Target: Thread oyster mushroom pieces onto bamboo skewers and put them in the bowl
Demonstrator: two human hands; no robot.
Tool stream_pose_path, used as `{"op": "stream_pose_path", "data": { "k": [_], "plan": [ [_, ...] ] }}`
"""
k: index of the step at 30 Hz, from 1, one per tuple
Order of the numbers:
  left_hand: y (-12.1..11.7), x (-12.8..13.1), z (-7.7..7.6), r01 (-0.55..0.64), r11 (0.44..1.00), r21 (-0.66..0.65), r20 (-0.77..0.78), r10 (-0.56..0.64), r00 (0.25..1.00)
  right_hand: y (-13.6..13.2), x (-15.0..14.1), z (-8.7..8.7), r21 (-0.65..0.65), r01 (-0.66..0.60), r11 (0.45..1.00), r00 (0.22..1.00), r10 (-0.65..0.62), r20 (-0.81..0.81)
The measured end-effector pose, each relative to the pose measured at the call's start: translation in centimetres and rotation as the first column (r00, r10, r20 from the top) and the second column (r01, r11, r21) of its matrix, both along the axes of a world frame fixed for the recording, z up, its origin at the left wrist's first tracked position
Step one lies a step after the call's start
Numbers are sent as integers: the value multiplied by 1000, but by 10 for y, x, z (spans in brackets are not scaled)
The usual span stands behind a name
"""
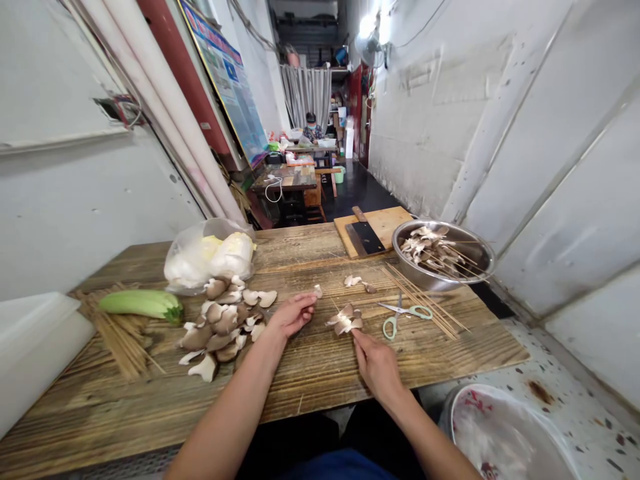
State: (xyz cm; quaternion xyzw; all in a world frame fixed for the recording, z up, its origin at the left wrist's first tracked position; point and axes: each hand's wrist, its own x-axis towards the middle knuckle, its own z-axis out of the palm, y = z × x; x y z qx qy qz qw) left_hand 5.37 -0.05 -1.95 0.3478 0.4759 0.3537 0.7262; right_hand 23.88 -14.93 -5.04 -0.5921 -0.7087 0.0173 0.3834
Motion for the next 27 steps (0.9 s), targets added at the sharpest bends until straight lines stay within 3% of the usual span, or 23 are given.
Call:
{"op": "stream_pose_path", "data": {
  "k": [2, 5, 7, 9, 14, 20, 27],
  "plan": [
    [-1, -8, 4, 32, 984, 174, -281, 18, 960, 0, 0, 2, 3, 1, 1000, 1000, -1, -9],
    [4, -19, 14, 181, 850, 495, -647, 222, 729, 1, 0, 4, 4, 1, 1000, 999, -1, -50],
    [12, -19, 20, 289, 764, 577, -740, 339, 581, 1, 1, 5, 5, 7, 1000, 996, -7, -93],
    [21, -12, 22, 374, 737, 563, -790, 347, 505, 2, 1, 5, 9, 20, 1000, 991, -19, -132],
    [35, 18, 11, 509, 609, 608, -784, 356, 509, 2, 2, 4, 27, 26, 999, 981, -20, -195],
    [40, 26, 2, 524, 662, 537, -831, 307, 464, 2, 2, 2, 42, 39, 998, 970, -28, -241],
    [46, 15, 9, 637, 534, 556, -797, 126, 591, 3, 2, 1, 19, 36, 999, 970, -31, -242]
  ]
}}
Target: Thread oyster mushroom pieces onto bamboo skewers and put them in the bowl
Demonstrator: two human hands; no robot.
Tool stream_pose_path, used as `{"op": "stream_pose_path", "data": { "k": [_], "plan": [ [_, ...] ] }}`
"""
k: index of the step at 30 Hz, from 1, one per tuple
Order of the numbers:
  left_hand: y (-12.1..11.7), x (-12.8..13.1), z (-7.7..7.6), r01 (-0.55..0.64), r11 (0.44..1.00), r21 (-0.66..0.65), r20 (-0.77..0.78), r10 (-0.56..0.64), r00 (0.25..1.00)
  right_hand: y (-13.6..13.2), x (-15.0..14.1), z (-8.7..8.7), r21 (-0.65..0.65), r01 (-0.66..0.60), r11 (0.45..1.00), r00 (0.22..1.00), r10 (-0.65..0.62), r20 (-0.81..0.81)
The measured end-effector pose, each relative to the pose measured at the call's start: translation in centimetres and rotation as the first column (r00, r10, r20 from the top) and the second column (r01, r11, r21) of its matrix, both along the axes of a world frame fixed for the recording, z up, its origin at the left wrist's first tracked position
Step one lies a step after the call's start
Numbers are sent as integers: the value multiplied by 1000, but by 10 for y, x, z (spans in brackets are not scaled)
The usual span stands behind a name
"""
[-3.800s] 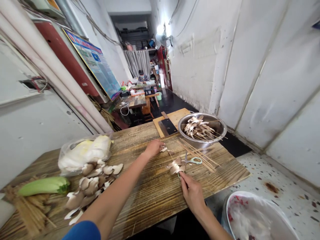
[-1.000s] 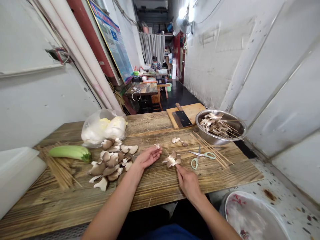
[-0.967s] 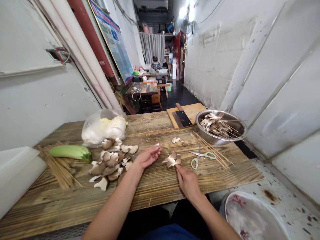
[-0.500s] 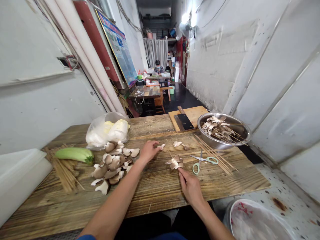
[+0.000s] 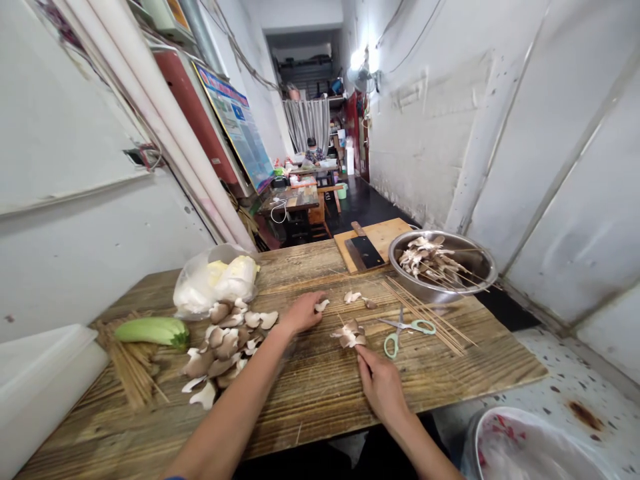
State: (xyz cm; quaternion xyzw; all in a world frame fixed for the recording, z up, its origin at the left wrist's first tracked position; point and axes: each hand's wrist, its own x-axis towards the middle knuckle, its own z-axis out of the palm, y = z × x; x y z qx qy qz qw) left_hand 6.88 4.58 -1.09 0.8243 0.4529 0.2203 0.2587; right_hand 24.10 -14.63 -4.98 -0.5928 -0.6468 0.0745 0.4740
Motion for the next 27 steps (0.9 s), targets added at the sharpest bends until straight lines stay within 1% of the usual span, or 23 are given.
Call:
{"op": "stream_pose_path", "data": {
  "k": [2, 5, 11, 13, 14, 16, 17, 18, 19, 20, 21, 22, 23, 24, 25, 27],
  "plan": [
    [0, -1, 3, 28, 1000, 9, -7, -28, 1000, 0, 0, 1, 5, 3, 1000, 1000, -3, 3],
    [-1, -2, 5, 31, 999, 38, -53, -29, 998, 0, -1, 3, 10, 9, 1000, 1000, -9, 0],
    [-2, -2, 0, 79, 993, 92, -109, -69, 992, 0, -2, 3, 9, 10, 1000, 1000, -10, -17],
    [-2, 0, -2, 53, 996, 70, -68, -48, 997, 1, -2, 2, 13, 13, 1000, 1000, -13, -19],
    [-1, 1, -2, 21, 999, 49, -23, -20, 1000, 1, -2, 1, 16, 14, 1000, 1000, -14, -19],
    [-1, 3, -3, -60, 998, 4, 119, 59, 991, 0, -1, 2, 20, 15, 1000, 1000, -14, -18],
    [-1, 3, -2, -108, 994, -30, 213, 112, 971, 0, -1, 2, 18, 14, 1000, 1000, -13, -16],
    [-3, 4, -2, -158, 984, -86, 319, 178, 931, 0, -1, 3, 18, 12, 1000, 1000, -11, -13],
    [-5, 4, -1, -190, 966, -174, 432, 248, 867, -1, -1, 4, 18, 9, 1000, 1000, -9, -9],
    [-9, 4, 0, -177, 940, -292, 538, 315, 782, -1, -2, 5, 20, 6, 1000, 1000, -6, -1],
    [-13, 4, 1, -113, 900, -421, 625, 378, 683, -1, -2, 6, 26, -1, 1000, 1000, 0, 10],
    [-19, 3, 3, -9, 847, -531, 684, 435, 585, -1, -3, 7, 35, -10, 999, 1000, 9, 23],
    [-25, 3, 4, 109, 788, -606, 719, 483, 499, -2, -4, 8, 44, -19, 999, 999, 17, 39],
    [-31, 1, 5, 215, 733, -646, 735, 521, 434, -1, -5, 10, 53, -25, 998, 998, 22, 54],
    [-36, 0, 7, 290, 690, -663, 740, 549, 388, -1, -6, 11, 63, -28, 998, 997, 24, 67],
    [-46, -2, 9, 366, 643, -673, 740, 583, 336, 0, -8, 12, 82, -27, 996, 996, 20, 89]
  ]
}}
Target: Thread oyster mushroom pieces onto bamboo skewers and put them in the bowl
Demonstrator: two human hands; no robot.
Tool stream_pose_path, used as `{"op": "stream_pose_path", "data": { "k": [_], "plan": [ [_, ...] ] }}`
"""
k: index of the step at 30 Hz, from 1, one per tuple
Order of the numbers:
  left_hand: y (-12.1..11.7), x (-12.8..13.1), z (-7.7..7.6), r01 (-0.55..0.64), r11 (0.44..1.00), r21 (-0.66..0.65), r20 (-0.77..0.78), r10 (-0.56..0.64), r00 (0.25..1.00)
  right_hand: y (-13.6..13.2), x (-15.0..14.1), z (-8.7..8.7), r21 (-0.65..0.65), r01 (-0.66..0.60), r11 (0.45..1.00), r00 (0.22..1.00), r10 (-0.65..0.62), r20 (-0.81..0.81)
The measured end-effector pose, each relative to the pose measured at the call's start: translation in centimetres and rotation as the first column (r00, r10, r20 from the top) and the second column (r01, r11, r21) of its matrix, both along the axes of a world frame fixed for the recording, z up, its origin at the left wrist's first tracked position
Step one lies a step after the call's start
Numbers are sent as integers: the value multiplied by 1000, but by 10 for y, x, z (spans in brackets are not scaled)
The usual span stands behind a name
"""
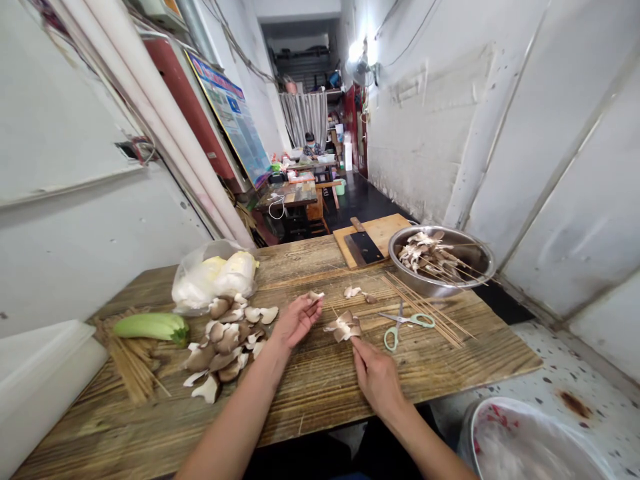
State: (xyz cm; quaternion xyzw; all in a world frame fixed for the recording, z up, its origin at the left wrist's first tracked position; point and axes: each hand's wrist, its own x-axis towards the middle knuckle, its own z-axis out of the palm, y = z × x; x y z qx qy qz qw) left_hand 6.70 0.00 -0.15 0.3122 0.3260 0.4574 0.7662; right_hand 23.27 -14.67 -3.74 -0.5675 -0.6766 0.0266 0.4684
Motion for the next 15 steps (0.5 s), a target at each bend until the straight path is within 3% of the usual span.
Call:
{"op": "stream_pose_path", "data": {
  "k": [4, 11, 15],
  "plan": [
    [-8, -2, 3, 37, 999, -21, 83, -35, 996, 1, -3, 1, 12, -10, 1000, 998, 9, 56],
    [-10, -2, -1, 55, 996, -69, -8, -56, 998, 2, -1, 3, -53, 9, 999, 978, 2, 209],
    [-11, -1, -5, 35, 993, -115, 22, -32, 999, 2, -1, 6, -65, 12, 998, 969, 5, 246]
  ]
}}
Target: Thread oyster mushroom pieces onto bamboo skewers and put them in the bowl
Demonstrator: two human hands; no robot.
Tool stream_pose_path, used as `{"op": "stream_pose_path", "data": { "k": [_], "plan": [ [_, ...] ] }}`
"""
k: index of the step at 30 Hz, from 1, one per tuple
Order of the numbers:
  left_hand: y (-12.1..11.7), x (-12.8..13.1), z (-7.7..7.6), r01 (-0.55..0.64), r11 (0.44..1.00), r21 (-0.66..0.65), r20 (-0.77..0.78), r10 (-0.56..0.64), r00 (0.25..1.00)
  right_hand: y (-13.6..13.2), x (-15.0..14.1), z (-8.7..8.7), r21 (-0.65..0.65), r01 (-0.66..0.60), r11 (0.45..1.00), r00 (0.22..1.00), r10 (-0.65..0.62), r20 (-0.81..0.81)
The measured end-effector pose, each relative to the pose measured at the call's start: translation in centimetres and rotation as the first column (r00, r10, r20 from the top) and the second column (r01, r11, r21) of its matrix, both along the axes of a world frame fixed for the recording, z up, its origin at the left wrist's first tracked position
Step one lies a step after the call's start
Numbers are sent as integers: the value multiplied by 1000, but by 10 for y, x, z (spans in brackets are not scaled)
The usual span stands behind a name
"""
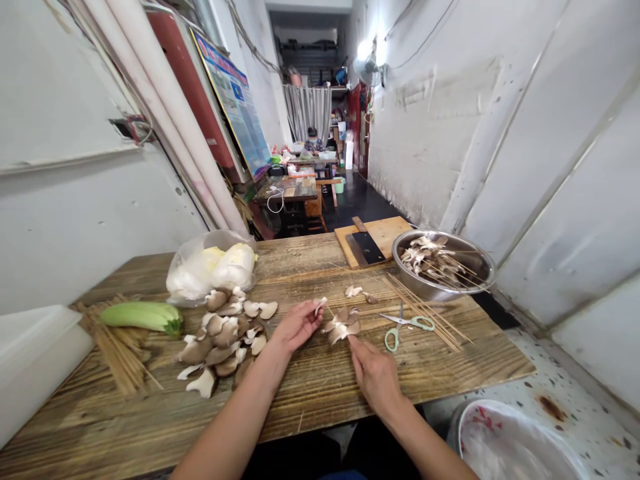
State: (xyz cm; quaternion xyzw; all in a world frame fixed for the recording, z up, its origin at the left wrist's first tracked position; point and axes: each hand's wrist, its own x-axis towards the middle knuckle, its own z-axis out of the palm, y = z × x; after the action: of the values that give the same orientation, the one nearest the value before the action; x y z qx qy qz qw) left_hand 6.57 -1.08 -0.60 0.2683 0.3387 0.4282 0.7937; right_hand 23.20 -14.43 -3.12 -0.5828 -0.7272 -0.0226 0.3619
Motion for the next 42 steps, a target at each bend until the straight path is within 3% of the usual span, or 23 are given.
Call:
{"op": "stream_pose_path", "data": {
  "k": [5, 14, 29, 36, 42],
  "plan": [
    [1, 0, 0, -9, 998, -69, 30, 12, 999, 0, -2, -2, -12, -6, 1000, 1000, 6, -9],
    [0, -1, 6, -13, 997, -81, 44, 16, 999, 1, -2, -7, 9, -26, 1000, 998, 27, -58],
    [-2, 0, 2, -8, 994, 110, -69, 15, 997, -3, -5, -5, 12, -39, 999, 993, 40, -115],
    [-6, 1, 3, 60, 981, 182, -139, -35, 990, -4, -6, -7, 9, -42, 999, 991, 43, -125],
    [-16, 5, 6, 215, 962, 168, -195, -181, 964, 3, -8, -3, 23, -42, 999, 980, 45, -191]
  ]
}}
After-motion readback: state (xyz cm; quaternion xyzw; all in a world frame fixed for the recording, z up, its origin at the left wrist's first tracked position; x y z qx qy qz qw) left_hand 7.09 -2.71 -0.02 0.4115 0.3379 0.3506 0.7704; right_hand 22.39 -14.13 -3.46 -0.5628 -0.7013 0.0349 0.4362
